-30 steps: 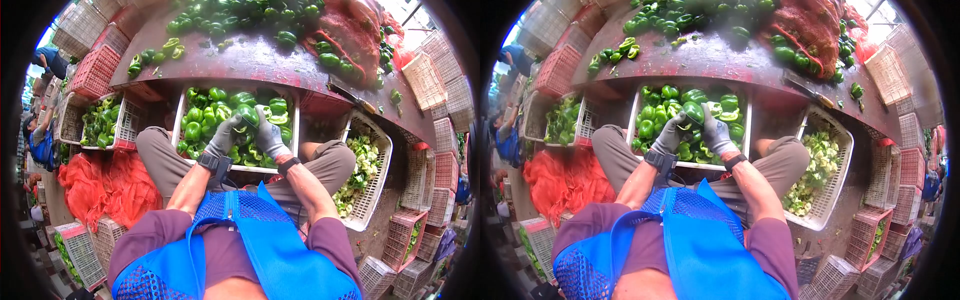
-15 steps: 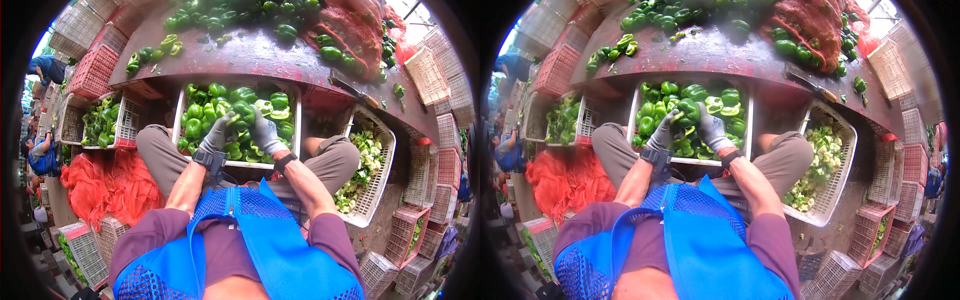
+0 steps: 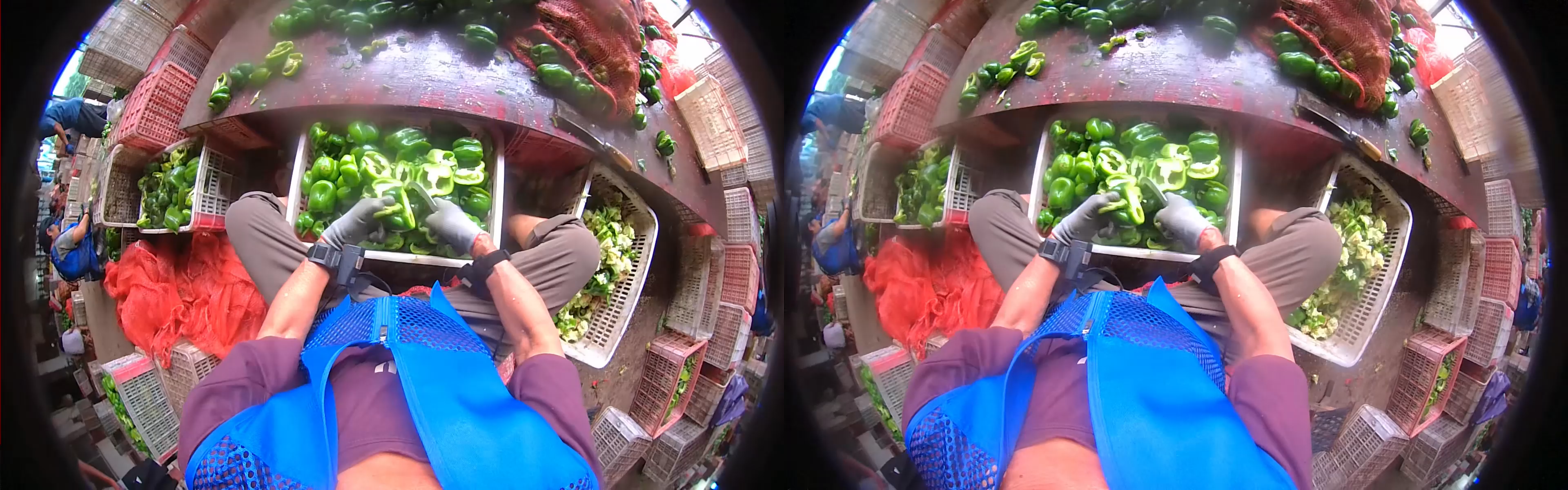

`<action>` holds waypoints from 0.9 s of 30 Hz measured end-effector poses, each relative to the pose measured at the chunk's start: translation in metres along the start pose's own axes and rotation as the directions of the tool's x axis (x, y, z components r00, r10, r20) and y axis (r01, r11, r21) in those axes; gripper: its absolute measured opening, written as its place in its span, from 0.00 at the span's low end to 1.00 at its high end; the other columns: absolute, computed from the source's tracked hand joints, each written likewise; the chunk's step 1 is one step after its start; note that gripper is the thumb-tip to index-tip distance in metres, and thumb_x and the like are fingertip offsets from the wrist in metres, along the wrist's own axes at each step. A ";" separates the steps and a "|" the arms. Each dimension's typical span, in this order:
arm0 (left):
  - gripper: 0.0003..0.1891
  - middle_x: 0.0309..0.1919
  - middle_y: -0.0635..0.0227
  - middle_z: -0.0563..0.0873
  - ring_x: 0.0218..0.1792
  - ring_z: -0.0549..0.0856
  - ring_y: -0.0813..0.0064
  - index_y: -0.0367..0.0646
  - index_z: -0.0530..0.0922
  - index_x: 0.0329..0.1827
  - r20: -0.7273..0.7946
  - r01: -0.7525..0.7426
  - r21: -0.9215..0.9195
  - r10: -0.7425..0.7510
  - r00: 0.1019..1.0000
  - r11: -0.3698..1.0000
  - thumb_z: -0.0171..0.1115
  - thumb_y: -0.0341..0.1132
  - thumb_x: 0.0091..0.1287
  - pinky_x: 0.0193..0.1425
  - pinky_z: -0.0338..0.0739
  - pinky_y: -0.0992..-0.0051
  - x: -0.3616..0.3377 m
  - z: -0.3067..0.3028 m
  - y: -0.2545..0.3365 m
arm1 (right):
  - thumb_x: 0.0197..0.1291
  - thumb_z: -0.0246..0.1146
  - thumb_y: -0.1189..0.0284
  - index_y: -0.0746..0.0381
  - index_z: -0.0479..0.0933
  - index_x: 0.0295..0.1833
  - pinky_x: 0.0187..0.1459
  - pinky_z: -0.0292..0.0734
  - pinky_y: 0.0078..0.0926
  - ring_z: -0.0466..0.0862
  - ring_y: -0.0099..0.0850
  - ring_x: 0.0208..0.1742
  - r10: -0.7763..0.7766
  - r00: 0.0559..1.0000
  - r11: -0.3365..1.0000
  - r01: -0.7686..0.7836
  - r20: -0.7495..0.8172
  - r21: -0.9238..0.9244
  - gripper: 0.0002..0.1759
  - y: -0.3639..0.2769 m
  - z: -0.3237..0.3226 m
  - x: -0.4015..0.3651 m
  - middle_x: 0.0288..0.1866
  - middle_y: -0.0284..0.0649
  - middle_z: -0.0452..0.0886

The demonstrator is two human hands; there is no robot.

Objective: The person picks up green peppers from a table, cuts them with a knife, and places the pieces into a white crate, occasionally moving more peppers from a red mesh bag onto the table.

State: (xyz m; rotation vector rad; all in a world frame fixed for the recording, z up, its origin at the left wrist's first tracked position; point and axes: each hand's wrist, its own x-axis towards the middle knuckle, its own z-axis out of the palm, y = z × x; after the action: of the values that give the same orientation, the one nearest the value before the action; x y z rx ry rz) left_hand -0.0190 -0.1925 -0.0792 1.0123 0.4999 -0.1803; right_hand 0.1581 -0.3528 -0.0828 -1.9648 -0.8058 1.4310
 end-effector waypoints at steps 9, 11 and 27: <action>0.32 0.60 0.68 0.80 0.55 0.82 0.75 0.47 0.67 0.72 -0.025 -0.291 -0.264 0.296 0.955 0.919 0.64 0.47 0.67 0.54 0.81 0.72 -0.013 0.035 0.019 | 0.58 0.66 0.70 0.57 0.78 0.60 0.38 0.82 0.39 0.86 0.40 0.38 -0.731 0.582 0.677 0.552 -0.357 -0.486 0.22 -0.053 0.000 -0.049 0.45 0.44 0.84; 0.29 0.62 0.67 0.80 0.57 0.82 0.72 0.48 0.66 0.73 0.021 -0.300 -0.482 0.353 0.935 0.823 0.61 0.45 0.70 0.57 0.81 0.71 -0.001 0.025 -0.004 | 0.56 0.68 0.69 0.55 0.77 0.62 0.41 0.82 0.44 0.86 0.46 0.42 -0.738 0.592 0.626 0.422 -0.324 -0.656 0.25 -0.062 0.009 -0.058 0.49 0.44 0.82; 0.21 0.60 0.58 0.81 0.61 0.81 0.64 0.39 0.74 0.63 -0.025 -0.322 -0.574 0.377 0.926 0.753 0.54 0.40 0.72 0.70 0.74 0.55 0.018 0.034 -0.001 | 0.53 0.67 0.70 0.58 0.72 0.66 0.28 0.83 0.37 0.86 0.42 0.29 -0.964 0.253 0.217 0.547 -0.087 -0.809 0.31 -0.037 -0.015 -0.045 0.56 0.46 0.81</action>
State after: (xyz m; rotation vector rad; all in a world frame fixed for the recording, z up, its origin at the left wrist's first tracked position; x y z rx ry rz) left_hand 0.0075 -0.2202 -0.0738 0.4826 0.2401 0.2555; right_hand 0.1567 -0.3636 -0.0241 -1.6442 -1.8164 -0.2519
